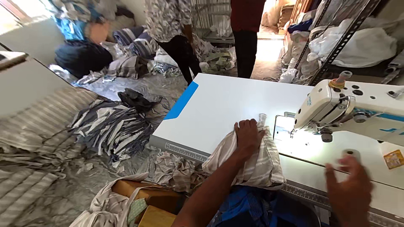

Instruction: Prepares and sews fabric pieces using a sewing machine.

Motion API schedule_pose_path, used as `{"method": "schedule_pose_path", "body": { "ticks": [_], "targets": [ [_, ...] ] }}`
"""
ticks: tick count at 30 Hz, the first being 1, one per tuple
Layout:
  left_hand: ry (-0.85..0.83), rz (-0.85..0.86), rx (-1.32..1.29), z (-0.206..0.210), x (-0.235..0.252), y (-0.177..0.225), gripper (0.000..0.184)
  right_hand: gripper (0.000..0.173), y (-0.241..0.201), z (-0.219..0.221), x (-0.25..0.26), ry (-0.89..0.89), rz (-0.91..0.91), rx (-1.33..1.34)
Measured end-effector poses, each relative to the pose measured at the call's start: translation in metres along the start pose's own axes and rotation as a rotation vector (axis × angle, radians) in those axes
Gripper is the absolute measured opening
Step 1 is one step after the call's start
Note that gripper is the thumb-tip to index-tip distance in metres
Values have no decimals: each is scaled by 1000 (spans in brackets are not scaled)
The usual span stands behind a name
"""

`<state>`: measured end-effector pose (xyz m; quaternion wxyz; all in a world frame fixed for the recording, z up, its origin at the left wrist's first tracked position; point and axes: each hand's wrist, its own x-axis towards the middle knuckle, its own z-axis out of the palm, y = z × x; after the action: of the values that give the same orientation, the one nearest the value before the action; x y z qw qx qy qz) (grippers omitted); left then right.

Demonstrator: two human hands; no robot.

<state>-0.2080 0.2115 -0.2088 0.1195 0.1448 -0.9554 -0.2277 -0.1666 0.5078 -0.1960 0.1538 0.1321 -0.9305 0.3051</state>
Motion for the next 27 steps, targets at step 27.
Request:
{"method": "schedule_pose_path", "body": {
  "ticks": [27],
  "targets": [
    [921, 374, -248, -392, -93, -54, 46, 43, 42, 5, 23, 38, 65, 19]
  ]
}}
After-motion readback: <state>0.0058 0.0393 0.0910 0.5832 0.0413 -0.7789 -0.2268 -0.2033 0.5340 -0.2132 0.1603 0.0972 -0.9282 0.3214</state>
